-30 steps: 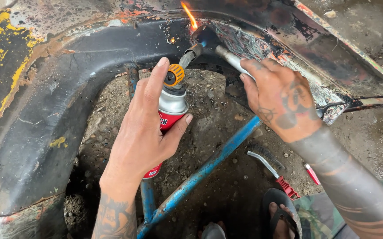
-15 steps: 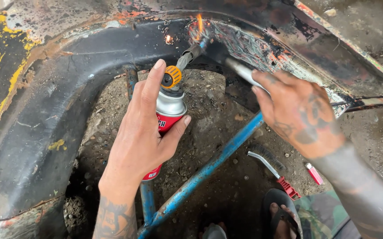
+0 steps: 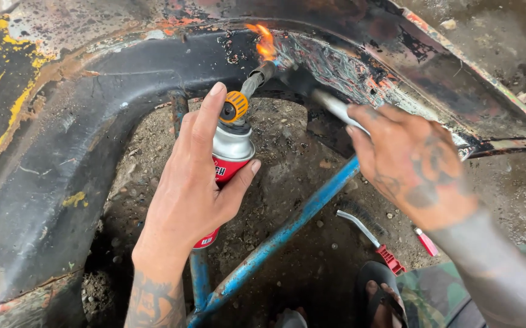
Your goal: The person uses a handheld blowtorch to heat a curved metal panel while simultaneously scraping the surface with a metal tool to remove paint and rust. The flame is directed at the area being scraped, and the process continues along the edge of the panel.
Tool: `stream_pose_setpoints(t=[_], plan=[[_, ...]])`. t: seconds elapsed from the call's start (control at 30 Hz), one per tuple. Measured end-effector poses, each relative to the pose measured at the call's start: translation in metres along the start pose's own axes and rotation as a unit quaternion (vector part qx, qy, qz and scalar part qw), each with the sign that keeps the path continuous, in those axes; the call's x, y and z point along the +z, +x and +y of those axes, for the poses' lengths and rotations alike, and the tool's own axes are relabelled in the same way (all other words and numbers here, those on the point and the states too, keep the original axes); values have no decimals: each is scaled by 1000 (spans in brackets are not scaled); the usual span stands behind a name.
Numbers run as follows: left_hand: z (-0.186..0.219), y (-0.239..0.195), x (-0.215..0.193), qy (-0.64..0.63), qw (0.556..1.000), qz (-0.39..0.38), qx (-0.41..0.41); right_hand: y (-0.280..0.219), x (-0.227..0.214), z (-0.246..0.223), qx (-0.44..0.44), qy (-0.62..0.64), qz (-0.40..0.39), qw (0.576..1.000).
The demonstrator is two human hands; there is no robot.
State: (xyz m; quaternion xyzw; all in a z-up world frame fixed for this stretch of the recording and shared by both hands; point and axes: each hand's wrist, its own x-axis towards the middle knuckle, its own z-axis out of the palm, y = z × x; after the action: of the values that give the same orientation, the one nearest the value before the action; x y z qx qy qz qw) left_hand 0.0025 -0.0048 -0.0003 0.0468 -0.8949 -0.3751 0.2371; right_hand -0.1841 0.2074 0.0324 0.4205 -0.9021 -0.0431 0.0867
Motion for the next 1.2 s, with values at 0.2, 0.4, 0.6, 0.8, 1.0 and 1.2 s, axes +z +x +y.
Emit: stream_pose_setpoints(t=[0.2,0.4,0.6,0.8,1.0,1.2], plan=[[0,0,-3,3,1000,1,11,7,11,5,-49,72,63,994],[-2,0,0,0,1000,0,3,5,19,6,-75,101,61,990],[-3,-1,-5,-13,1000,-4,-4,1,13,1,-75,84,65,991],[-4,0,-2,7,1000,-7,-8,4,18,3,-73,64,73,993],[-6,0,2,13,1000,-16,-12,0,18,3,-61,45,59,995],[-5,8,6,14,999,-20,-34,1,22,3,-64,92,69,991]])
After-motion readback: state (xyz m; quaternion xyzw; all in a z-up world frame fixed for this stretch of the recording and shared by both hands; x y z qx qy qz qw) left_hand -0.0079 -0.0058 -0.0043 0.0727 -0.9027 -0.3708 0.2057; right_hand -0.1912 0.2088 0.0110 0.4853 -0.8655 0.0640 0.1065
